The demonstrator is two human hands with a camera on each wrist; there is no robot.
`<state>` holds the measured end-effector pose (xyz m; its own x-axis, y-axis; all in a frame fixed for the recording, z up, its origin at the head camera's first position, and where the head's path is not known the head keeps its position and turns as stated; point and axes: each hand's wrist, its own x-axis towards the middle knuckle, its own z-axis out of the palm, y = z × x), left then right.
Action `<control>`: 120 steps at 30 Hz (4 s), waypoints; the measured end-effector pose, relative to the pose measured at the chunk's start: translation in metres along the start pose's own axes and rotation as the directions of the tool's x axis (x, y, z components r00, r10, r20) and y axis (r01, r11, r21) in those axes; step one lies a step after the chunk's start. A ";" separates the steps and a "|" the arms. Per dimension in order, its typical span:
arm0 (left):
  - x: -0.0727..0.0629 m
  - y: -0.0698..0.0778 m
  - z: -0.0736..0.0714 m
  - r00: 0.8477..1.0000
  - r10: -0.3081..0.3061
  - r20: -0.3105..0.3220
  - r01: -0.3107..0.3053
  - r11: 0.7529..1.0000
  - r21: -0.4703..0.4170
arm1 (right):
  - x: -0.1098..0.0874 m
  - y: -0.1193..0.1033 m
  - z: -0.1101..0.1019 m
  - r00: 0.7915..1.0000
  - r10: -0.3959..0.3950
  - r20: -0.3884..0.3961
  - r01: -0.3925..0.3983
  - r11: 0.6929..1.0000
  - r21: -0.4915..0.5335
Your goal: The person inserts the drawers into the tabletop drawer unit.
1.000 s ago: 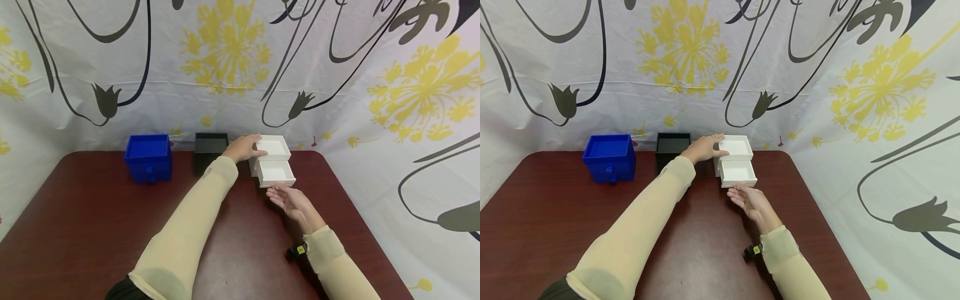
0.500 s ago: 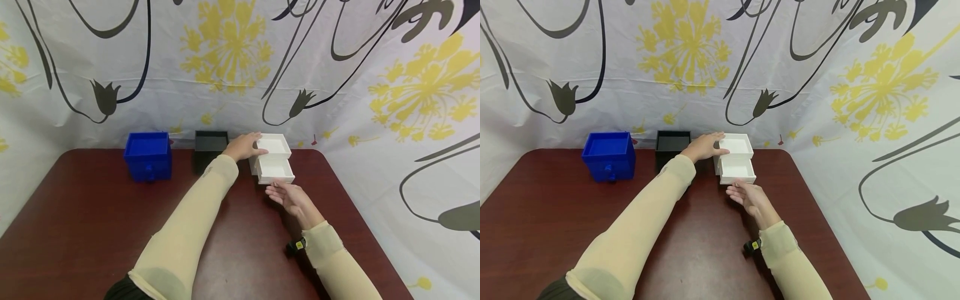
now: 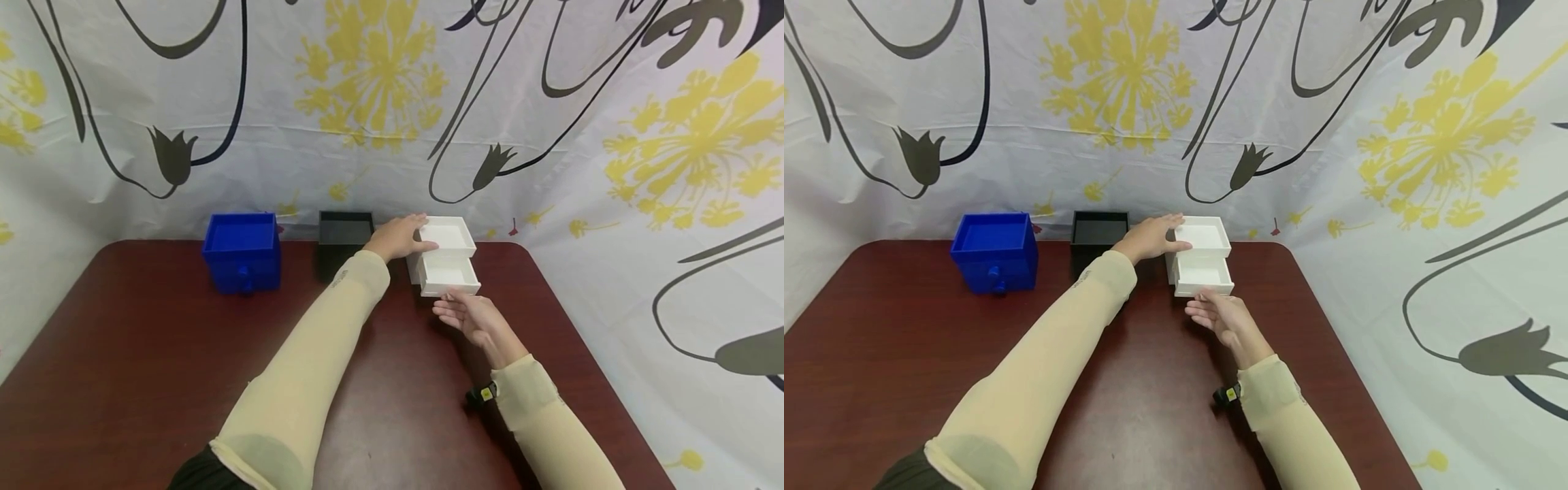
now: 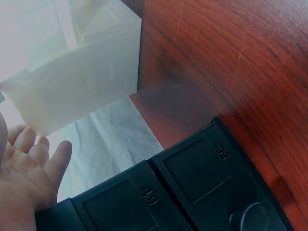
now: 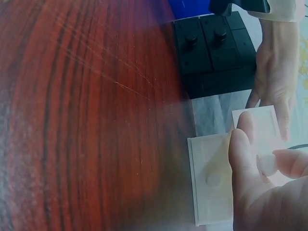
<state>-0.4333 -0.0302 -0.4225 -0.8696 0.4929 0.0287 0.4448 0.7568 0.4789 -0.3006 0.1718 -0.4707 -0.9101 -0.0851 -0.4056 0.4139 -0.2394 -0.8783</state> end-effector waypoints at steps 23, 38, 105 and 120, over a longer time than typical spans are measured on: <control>0.000 0.001 -0.002 1.000 0.007 -0.004 -0.007 1.000 -0.001 | 0.002 -0.007 -0.011 1.000 0.028 -0.003 -0.028 0.982 -0.187; 0.000 0.000 0.000 1.000 0.008 -0.006 -0.008 1.000 0.011 | 0.004 -0.004 -0.007 1.000 0.001 -0.013 -0.002 0.996 -0.084; -0.001 0.005 0.000 1.000 0.014 0.002 -0.014 1.000 0.009 | 0.018 -0.011 -0.010 0.994 0.043 0.096 -0.055 0.991 0.123; 0.001 0.003 0.001 1.000 0.013 -0.002 -0.013 1.000 0.016 | 0.024 -0.016 -0.010 0.994 0.051 0.096 -0.062 0.990 0.124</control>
<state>-0.4332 -0.0272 -0.4219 -0.8639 0.5024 0.0365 0.4598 0.7570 0.4642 -0.3291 0.1835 -0.4693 -0.8859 -0.1892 -0.4235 0.4638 -0.3519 -0.8131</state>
